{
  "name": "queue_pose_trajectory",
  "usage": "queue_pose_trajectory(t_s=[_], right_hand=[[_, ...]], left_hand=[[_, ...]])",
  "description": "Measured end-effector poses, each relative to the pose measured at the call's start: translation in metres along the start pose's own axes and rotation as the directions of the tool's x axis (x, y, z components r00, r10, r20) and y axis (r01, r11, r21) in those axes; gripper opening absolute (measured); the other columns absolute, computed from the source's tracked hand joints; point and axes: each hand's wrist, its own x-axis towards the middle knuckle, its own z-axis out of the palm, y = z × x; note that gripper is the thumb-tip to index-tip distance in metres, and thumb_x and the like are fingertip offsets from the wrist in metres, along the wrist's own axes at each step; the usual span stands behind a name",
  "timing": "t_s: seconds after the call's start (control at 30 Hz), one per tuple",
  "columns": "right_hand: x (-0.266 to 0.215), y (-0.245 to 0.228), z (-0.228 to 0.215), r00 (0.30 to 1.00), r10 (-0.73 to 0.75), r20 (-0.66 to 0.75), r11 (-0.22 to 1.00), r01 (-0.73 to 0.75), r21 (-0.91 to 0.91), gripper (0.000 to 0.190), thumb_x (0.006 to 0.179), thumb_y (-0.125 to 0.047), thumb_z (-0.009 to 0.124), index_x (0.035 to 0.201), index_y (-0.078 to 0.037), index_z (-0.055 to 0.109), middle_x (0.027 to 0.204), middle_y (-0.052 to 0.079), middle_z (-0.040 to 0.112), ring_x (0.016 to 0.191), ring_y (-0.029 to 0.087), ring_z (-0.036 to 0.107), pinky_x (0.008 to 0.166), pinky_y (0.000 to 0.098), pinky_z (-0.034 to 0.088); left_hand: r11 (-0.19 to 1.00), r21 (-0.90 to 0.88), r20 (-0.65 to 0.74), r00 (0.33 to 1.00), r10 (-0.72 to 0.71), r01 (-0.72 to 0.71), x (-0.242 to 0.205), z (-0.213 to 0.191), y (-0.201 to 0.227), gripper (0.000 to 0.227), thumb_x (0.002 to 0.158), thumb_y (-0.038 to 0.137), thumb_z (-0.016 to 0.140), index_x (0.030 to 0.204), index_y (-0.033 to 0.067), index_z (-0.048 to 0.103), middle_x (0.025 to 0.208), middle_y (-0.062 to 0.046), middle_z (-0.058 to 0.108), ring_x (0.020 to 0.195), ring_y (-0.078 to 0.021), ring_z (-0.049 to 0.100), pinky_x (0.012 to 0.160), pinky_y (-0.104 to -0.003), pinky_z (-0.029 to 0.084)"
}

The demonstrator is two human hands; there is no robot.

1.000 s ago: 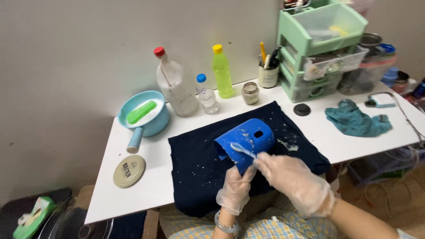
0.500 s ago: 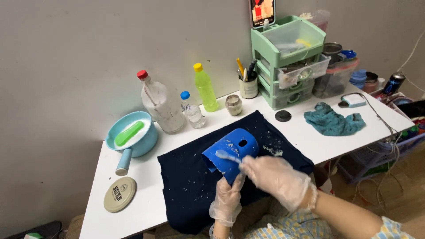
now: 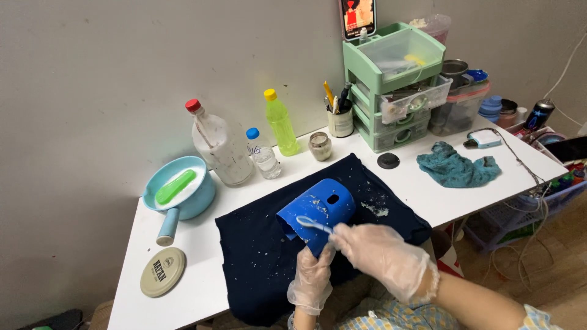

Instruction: Scrubbing a blue plastic component with a toothbrush and cleaning solution on a workbench.

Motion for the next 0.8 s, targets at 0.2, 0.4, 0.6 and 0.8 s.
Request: queue_pose_trajectory(t_s=[0.2, 0.4, 0.6, 0.8], right_hand=[[-0.003, -0.017, -0.023, 1.000, 0.000, 0.025, 1.000, 0.000, -0.001, 0.034, 0.106, -0.049, 0.022, 0.111, -0.026, 0.046, 0.070, -0.001, 0.049, 0.058, 0.016, 0.050, 0.058, 0.0311, 0.050], [-0.017, -0.006, -0.010, 0.996, 0.075, 0.056, 0.994, -0.079, 0.070, 0.031, 0.105, -0.049, 0.026, 0.116, -0.029, 0.046, 0.072, -0.004, 0.057, 0.058, 0.014, 0.055, 0.058, 0.0290, 0.054], [-0.002, -0.014, -0.020, 0.997, 0.073, 0.022, 0.995, -0.075, 0.067, 0.038, 0.104, -0.053, 0.020, 0.111, -0.025, 0.045, 0.071, -0.001, 0.051, 0.062, 0.017, 0.053, 0.064, 0.0341, 0.050], [-0.028, -0.018, -0.014, 0.990, 0.119, 0.081, 0.988, -0.126, 0.087, 0.036, 0.103, -0.053, 0.021, 0.115, -0.032, 0.047, 0.078, -0.001, 0.059, 0.065, 0.016, 0.057, 0.058, 0.0316, 0.050]], left_hand=[[0.996, 0.085, 0.025, 0.999, 0.036, -0.038, 0.002, -0.001, 0.006, 0.023, 0.091, 0.011, 0.062, 0.112, 0.0018, 0.065, 0.111, -0.015, 0.072, 0.103, -0.0247, 0.070, 0.095, -0.037, 0.056], [0.995, 0.096, 0.011, 1.000, 0.025, -0.026, 0.002, 0.006, 0.024, 0.029, 0.092, 0.018, 0.060, 0.116, 0.0035, 0.067, 0.119, -0.014, 0.071, 0.111, -0.0232, 0.067, 0.100, -0.037, 0.052], [0.997, 0.023, -0.054, 0.996, -0.077, 0.078, 0.001, 0.008, 0.023, 0.032, 0.088, 0.019, 0.065, 0.115, 0.0018, 0.067, 0.112, -0.012, 0.072, 0.104, -0.0206, 0.067, 0.096, -0.035, 0.051], [0.973, 0.231, 0.033, 0.999, 0.006, -0.013, 0.000, -0.007, 0.009, 0.026, 0.092, 0.027, 0.062, 0.101, 0.0041, 0.071, 0.097, -0.007, 0.074, 0.091, -0.0169, 0.068, 0.079, -0.035, 0.055]])
